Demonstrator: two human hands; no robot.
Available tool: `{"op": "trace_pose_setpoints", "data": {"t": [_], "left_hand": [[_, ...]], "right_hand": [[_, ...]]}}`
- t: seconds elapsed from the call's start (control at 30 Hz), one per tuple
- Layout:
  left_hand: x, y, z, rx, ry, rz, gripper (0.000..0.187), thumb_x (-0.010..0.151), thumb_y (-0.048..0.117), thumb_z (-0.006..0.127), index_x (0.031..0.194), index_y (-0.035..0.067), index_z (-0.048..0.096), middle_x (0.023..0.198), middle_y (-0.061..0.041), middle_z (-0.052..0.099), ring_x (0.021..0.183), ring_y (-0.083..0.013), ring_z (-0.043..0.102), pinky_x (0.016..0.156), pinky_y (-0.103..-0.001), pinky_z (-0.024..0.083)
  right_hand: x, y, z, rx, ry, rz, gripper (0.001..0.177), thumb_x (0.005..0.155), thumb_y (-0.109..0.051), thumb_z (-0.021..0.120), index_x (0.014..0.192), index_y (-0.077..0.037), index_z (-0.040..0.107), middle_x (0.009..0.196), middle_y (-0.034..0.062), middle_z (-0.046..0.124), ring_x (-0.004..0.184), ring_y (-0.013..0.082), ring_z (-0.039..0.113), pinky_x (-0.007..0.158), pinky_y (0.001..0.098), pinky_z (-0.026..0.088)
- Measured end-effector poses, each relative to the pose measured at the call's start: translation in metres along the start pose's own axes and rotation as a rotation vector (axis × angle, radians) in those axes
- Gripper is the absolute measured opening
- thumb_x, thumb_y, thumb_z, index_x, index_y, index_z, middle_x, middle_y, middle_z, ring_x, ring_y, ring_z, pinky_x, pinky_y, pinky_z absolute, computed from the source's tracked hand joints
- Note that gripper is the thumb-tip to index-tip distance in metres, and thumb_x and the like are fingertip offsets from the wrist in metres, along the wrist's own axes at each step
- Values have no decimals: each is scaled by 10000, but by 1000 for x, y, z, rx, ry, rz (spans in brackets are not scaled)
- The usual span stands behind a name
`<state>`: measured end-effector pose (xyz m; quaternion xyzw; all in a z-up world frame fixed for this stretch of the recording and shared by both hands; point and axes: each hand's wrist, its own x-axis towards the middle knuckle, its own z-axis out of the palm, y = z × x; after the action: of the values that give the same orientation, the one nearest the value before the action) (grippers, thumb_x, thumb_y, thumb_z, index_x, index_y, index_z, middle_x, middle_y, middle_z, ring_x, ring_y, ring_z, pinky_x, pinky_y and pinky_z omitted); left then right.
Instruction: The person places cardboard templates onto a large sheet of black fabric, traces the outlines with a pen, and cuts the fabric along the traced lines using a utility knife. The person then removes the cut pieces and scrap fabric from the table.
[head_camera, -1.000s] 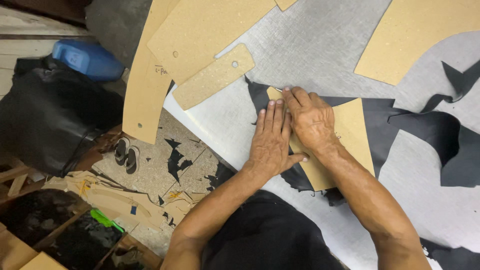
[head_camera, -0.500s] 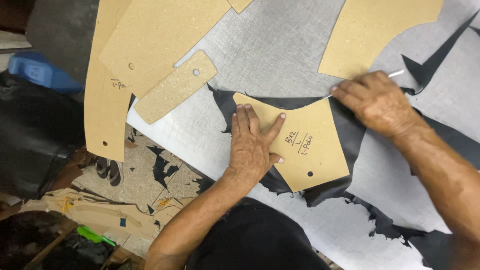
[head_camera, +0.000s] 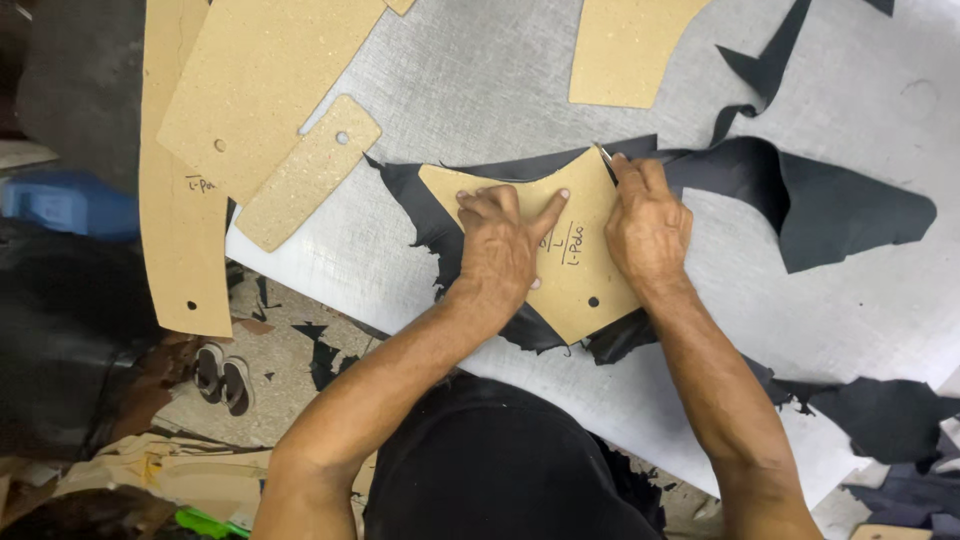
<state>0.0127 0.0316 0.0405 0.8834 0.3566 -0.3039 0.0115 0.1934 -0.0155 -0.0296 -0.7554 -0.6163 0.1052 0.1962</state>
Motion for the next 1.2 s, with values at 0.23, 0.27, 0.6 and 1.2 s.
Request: {"op": "trace_pose_setpoints", "data": {"t": [0.23,0.27,0.6,1.2], "left_hand": [[13,6,-7,36,-120,43,1150,736,793,675,1640,339,128,1137,-370,518,1029,-541,638,737,-453,618],[15,4,-5,20,-141,48,1139,738,799,669,1634,342,134,1143,-365,509,1025,-558,640,698,-429,630],[10,19,14,121,496,578,837,877,497,742,1601,250,401,1320,-188,506,1196,-348,490,959,-490,476],[45,43,-17,564,261,935,1017,814,309,725,1641,131,159,1128,-337,523,962,-369,465,572,-428,612]], "right_hand": [[-115,4,-56,-277,30,79,409,903,73,643,1296,-28,698,1154,117,694,849,271,710,655,356,579],[-141,14,-62,-322,54,108,401,896,58,642,1280,-47,694,1164,95,695,886,262,713,704,360,592],[-205,-72,-62,400,516,628,281,1036,69,608,1316,56,608,1043,143,646,830,185,738,699,287,640],[-122,-87,24,-28,557,1091,273,944,4,616,1198,57,703,922,184,687,737,266,685,687,413,557]]}}
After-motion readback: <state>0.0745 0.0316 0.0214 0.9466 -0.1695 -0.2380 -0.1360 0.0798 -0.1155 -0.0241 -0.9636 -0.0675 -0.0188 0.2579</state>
